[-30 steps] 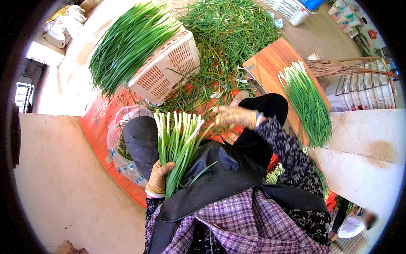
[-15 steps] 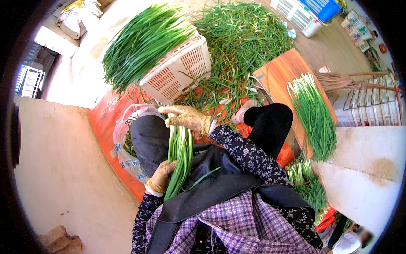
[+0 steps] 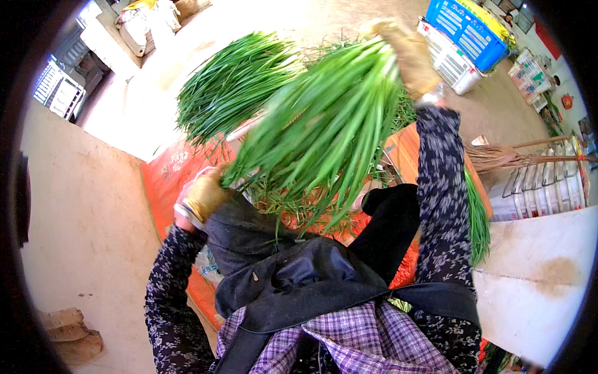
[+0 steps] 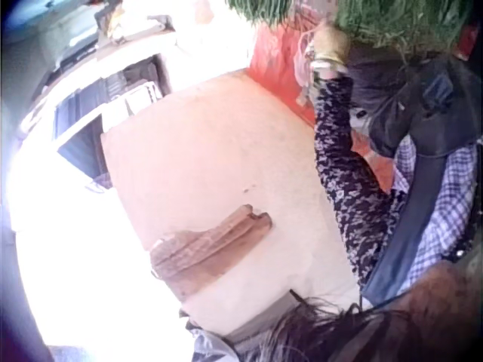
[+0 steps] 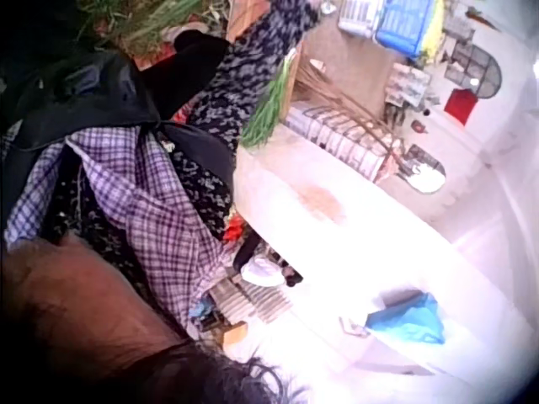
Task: The person gathers long green onions by hand, organizes them into bundles, ties them with a rubber band, and trims the roots.
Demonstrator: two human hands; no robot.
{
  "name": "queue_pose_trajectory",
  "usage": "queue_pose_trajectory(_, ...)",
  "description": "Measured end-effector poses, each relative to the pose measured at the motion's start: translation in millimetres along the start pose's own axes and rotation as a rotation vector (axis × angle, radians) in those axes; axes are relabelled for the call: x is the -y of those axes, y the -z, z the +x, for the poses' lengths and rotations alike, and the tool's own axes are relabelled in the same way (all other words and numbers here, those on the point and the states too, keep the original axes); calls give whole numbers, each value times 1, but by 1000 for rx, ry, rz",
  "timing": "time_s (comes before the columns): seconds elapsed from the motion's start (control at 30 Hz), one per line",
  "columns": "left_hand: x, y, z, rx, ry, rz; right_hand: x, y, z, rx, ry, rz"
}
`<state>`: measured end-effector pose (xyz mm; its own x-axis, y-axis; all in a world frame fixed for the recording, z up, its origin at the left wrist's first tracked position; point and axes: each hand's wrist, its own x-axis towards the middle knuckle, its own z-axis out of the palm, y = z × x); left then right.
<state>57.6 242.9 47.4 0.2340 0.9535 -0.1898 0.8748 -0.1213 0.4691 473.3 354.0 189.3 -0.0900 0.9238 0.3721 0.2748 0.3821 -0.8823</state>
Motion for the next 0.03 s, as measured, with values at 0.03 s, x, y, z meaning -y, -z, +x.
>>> queue_pose_trajectory(0.03, 37, 0, 4, -81, 58, 120, 1, -2, 1, -1, 7, 6)
